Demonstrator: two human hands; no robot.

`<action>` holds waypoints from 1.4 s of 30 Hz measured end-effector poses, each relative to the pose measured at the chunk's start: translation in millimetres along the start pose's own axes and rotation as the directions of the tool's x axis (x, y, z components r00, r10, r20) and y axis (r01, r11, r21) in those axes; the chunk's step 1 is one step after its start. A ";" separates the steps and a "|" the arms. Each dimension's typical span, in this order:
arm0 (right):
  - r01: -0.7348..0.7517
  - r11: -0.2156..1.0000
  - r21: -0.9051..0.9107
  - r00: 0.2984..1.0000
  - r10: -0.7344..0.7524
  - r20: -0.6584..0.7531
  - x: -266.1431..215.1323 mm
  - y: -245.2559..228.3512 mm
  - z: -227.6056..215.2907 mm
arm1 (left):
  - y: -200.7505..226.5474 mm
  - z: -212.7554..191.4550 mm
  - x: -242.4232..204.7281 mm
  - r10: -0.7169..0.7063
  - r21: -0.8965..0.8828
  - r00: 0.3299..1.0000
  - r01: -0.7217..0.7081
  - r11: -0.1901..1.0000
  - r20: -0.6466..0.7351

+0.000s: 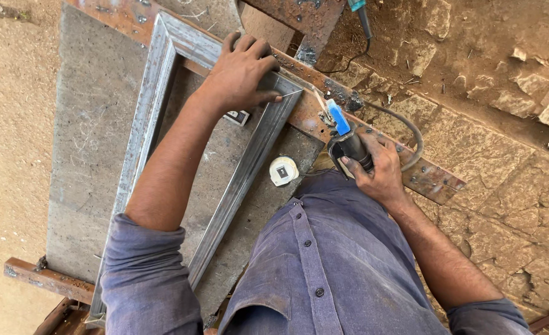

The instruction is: The person constructs a metal frame by measuring metal pieces with a tape measure, checking corners with a square tool, and tack welding the joints using a welding gun.

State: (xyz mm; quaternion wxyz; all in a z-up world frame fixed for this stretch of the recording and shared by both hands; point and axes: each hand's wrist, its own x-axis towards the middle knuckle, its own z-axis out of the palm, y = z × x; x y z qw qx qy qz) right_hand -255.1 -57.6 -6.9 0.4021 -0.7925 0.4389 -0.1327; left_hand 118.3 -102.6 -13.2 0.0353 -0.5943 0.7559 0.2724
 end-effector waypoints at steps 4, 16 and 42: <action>0.069 0.997 -0.041 0.998 -0.069 0.000 3.7 -0.1 -1.3 | -1.0 3.6 8.6 0.010 -0.014 0.999 -0.011 1.000 -0.033; -0.001 0.998 -0.064 0.996 0.007 0.093 7.6 -0.5 0.1 | -7.0 12.1 14.5 -0.029 -0.039 0.999 0.030 0.999 0.024; -0.103 0.993 0.054 0.991 0.098 0.093 30.3 -54.3 -23.6 | -19.2 19.2 14.4 0.156 -0.112 0.967 -0.181 0.977 -0.199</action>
